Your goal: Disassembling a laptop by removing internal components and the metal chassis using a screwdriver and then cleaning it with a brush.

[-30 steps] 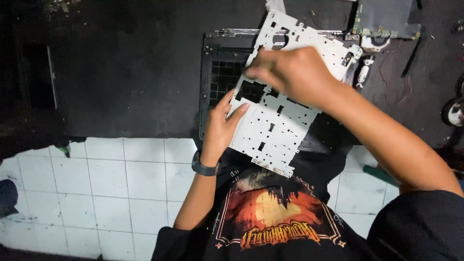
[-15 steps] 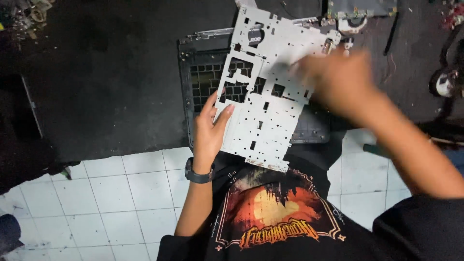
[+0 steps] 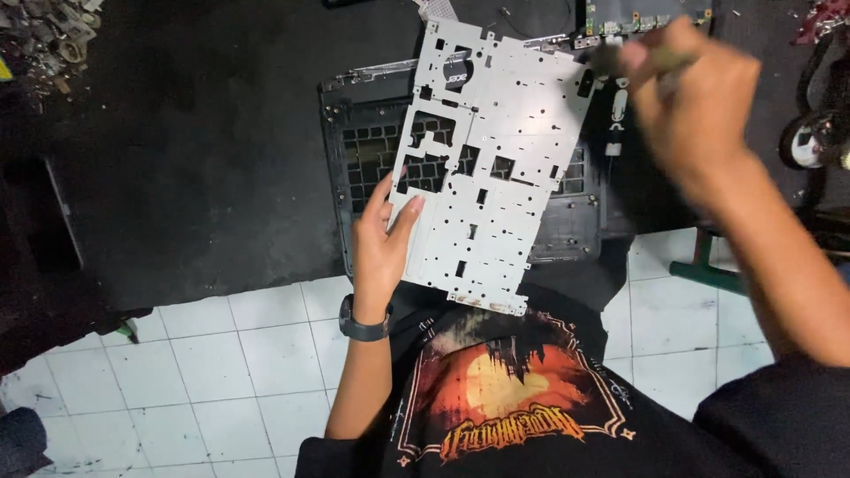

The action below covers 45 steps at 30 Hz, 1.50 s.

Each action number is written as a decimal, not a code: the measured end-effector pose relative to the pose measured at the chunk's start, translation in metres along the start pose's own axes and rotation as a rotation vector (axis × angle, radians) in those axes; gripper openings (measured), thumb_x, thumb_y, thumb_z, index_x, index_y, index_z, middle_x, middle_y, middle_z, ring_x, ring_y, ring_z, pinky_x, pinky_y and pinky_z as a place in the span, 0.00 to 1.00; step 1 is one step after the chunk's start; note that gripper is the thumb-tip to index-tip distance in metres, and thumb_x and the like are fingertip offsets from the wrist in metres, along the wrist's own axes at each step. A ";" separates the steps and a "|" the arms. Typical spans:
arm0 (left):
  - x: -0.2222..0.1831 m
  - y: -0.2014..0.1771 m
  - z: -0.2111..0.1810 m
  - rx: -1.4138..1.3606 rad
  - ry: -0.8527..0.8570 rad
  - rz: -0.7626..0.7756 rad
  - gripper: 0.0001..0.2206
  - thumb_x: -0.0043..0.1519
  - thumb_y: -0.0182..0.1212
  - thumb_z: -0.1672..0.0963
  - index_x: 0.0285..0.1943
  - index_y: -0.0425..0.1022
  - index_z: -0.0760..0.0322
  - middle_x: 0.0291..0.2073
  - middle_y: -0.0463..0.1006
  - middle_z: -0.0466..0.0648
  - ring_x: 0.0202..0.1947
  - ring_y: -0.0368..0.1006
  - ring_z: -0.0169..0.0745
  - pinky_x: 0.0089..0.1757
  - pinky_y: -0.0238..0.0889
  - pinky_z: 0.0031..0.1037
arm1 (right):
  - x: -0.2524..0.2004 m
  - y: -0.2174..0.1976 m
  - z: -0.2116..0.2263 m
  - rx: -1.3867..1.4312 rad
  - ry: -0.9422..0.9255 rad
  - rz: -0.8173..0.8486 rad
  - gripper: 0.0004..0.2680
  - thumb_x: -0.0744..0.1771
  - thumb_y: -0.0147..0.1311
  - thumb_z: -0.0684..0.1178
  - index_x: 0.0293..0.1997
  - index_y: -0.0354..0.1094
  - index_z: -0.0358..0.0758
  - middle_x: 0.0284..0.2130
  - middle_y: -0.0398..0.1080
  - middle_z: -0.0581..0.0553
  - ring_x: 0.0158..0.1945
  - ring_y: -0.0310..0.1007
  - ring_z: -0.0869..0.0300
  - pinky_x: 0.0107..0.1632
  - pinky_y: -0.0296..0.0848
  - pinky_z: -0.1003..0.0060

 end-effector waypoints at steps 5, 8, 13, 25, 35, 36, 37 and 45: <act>0.002 0.001 0.010 0.009 -0.001 -0.010 0.23 0.69 0.60 0.54 0.74 0.65 0.60 0.49 0.80 0.73 0.50 0.79 0.59 0.52 0.70 0.43 | -0.037 -0.049 0.148 0.427 -0.349 0.295 0.04 0.66 0.58 0.54 0.34 0.70 0.53 0.24 0.76 0.55 0.15 0.68 0.63 0.23 0.68 0.72; 0.003 -0.001 0.012 0.018 0.019 -0.004 0.23 0.69 0.60 0.55 0.74 0.64 0.62 0.49 0.79 0.76 0.49 0.79 0.57 0.52 0.70 0.45 | -0.017 -0.033 0.074 0.244 -0.202 0.171 0.07 0.73 0.56 0.54 0.39 0.70 0.48 0.27 0.74 0.51 0.21 0.70 0.58 0.27 0.66 0.66; 0.000 0.002 -0.018 0.069 0.010 -0.028 0.25 0.67 0.58 0.50 0.74 0.66 0.59 0.38 0.69 0.55 0.43 0.67 0.44 0.59 0.65 0.39 | -0.022 -0.013 0.079 -0.082 -0.020 0.151 0.08 0.73 0.60 0.51 0.37 0.72 0.45 0.24 0.71 0.49 0.28 0.73 0.52 0.37 0.70 0.59; -0.004 -0.003 -0.005 0.011 0.038 -0.021 0.23 0.69 0.60 0.53 0.74 0.66 0.59 0.51 0.79 0.73 0.55 0.76 0.55 0.54 0.69 0.45 | 0.012 0.000 0.091 0.283 -0.128 0.076 0.07 0.73 0.64 0.46 0.37 0.72 0.49 0.29 0.75 0.55 0.31 0.78 0.57 0.41 0.75 0.65; -0.005 -0.002 -0.013 -0.003 0.086 -0.010 0.22 0.70 0.58 0.53 0.74 0.66 0.57 0.49 0.81 0.68 0.53 0.76 0.44 0.52 0.70 0.41 | 0.078 0.038 0.036 0.245 -0.137 -0.110 0.10 0.79 0.68 0.43 0.43 0.73 0.48 0.32 0.76 0.59 0.30 0.77 0.56 0.39 0.69 0.68; -0.005 -0.003 -0.015 -0.006 0.093 -0.014 0.22 0.70 0.58 0.53 0.74 0.66 0.57 0.49 0.81 0.68 0.53 0.76 0.44 0.52 0.70 0.41 | 0.071 0.021 0.068 0.242 -0.143 -0.115 0.10 0.79 0.68 0.43 0.43 0.73 0.48 0.32 0.76 0.59 0.30 0.77 0.56 0.39 0.69 0.68; -0.004 -0.004 -0.018 -0.011 0.072 -0.003 0.23 0.70 0.58 0.53 0.74 0.65 0.58 0.51 0.79 0.71 0.55 0.76 0.50 0.54 0.68 0.43 | 0.064 0.005 0.102 0.349 -0.233 -0.023 0.09 0.76 0.66 0.45 0.40 0.72 0.47 0.30 0.76 0.57 0.28 0.76 0.57 0.37 0.69 0.68; -0.007 -0.002 -0.003 -0.045 0.037 0.011 0.23 0.70 0.59 0.52 0.75 0.66 0.57 0.55 0.77 0.71 0.57 0.74 0.49 0.57 0.66 0.43 | 0.065 -0.001 0.131 0.737 -0.243 0.367 0.07 0.67 0.61 0.38 0.28 0.72 0.27 0.20 0.73 0.34 0.21 0.71 0.42 0.34 0.70 0.54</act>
Point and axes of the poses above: each hand's wrist, its own x-axis towards the middle knuckle, its own y-axis out of the palm, z = x × y, the point moved 2 cm from there along x, towards the middle knuckle
